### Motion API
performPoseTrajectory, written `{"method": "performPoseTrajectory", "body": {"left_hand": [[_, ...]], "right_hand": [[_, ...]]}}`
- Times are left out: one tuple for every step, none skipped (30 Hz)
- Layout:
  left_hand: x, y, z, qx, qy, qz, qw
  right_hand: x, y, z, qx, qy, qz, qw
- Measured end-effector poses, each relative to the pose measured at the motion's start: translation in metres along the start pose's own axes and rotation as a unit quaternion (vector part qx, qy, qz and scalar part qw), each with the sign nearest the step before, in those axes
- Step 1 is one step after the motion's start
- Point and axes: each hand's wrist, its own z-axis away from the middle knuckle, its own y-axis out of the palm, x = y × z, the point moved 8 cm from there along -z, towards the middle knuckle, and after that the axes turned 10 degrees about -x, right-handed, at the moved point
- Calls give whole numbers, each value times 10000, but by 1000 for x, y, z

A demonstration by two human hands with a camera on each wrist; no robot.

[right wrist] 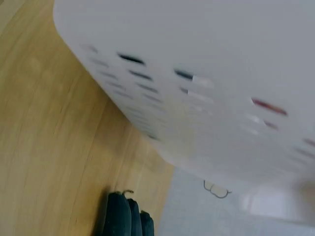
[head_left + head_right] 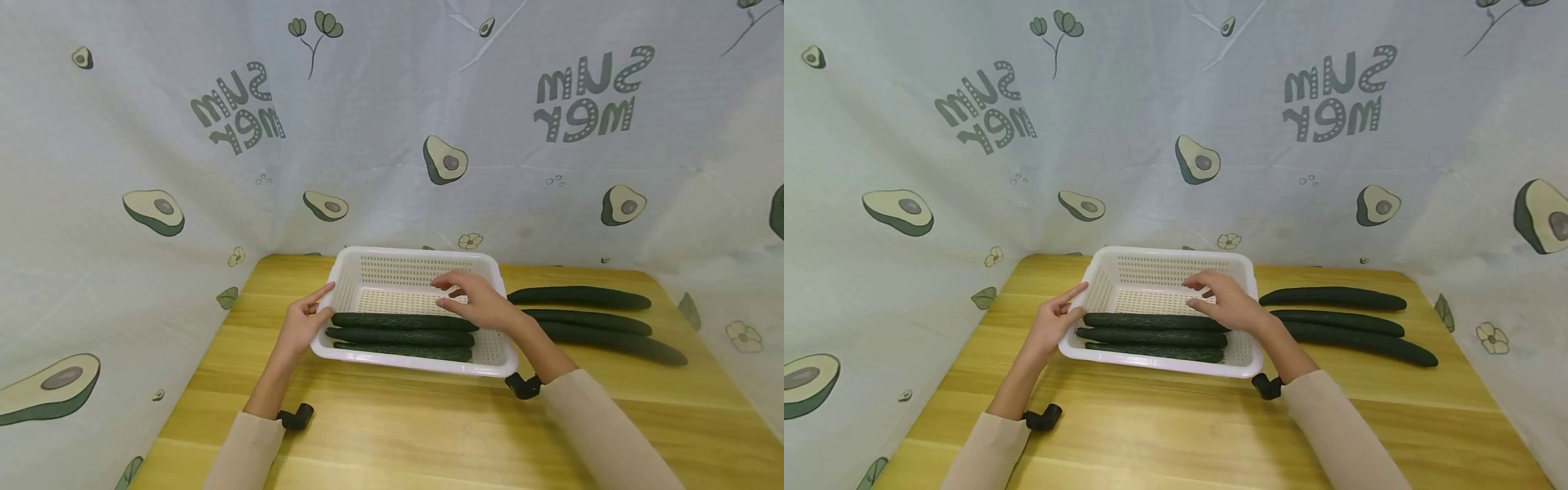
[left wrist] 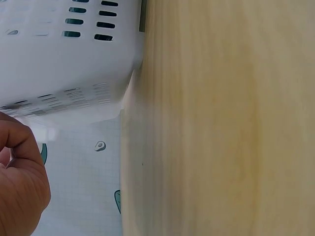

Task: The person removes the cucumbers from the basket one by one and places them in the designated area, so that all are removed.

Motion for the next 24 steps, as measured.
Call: {"method": "performPoseTrajectory", "body": {"left_hand": [[0, 0, 0, 1, 17, -7, 10000], [-1, 0, -1, -3, 31, -12, 10000], [-1, 0, -1, -2, 33, -1, 10000], [-1, 0, -1, 1, 39, -6, 10000], [-1, 0, -1, 2, 31, -5, 10000], [-1, 0, -1, 3, 22, 14, 10000], [-1, 0, 0, -2, 12, 28, 10000], [-1, 0, 0, 17, 5, 28, 10000], [0, 0, 0, 25, -4, 34, 10000], [0, 0, 0, 40, -9, 22, 10000], [0, 1, 0, 36, -20, 23, 10000], [0, 1, 0, 28, -12, 11, 10000], [0, 1, 0, 14, -10, -11, 10000], [-1, 1, 0, -4, -2, -25, 10000], [-1, 0, 0, -30, 1, -32, 10000], [-1, 0, 0, -53, 12, -50, 10000], [-1, 0, 0, -76, 22, -61, 10000], [-1, -1, 0, -83, 36, -71, 9999], [-1, -1, 0, -82, 44, -61, 9999], [-1, -1, 0, -84, 41, -38, 9999], [0, 0, -1, -78, 42, -17, 10000], [0, 0, -1, -69, 42, 6, 10000], [0, 0, -1, -55, 42, 24, 10000], [0, 1, 0, -36, 37, 37, 10000]], "right_hand": [[1, 3, -2, 33, 31, -21, 10000], [1, 5, -3, 63, 31, -14, 10000], [2, 8, -5, 98, 37, 10, 9999], [3, 11, -6, 132, 29, 22, 9999], [4, 14, -7, 168, 13, 38, 9999], [5, 17, -8, 208, 7, 60, 9998], [5, 20, -9, 249, -4, 81, 9997], [5, 22, -9, 294, -18, 126, 9995], [5, 25, -10, 342, 2, 144, 9993], [3, 28, -10, 392, 19, 173, 9991], [2, 30, -10, 445, 50, 221, 9988], [0, 32, -10, 493, 74, 275, 9984], [-2, 34, -10, 539, 100, 323, 9980], [-3, 36, -9, 579, 131, 364, 9976], [-5, 38, -9, 618, 142, 417, 9971], [-6, 38, -9, 653, 144, 489, 9966], [-7, 39, -8, 692, 162, 535, 9960], [-7, 40, -8, 738, 176, 558, 9956], [-8, 41, -7, 800, 192, 565, 9950], [-9, 42, -6, 873, 197, 598, 9942], [-9, 43, -6, 965, 200, 624, 9932], [-10, 44, -5, 1076, 237, 647, 9918], [-11, 47, -3, 1214, 275, 661, 9900], [-12, 49, -2, 1366, 309, 685, 9878]]}}
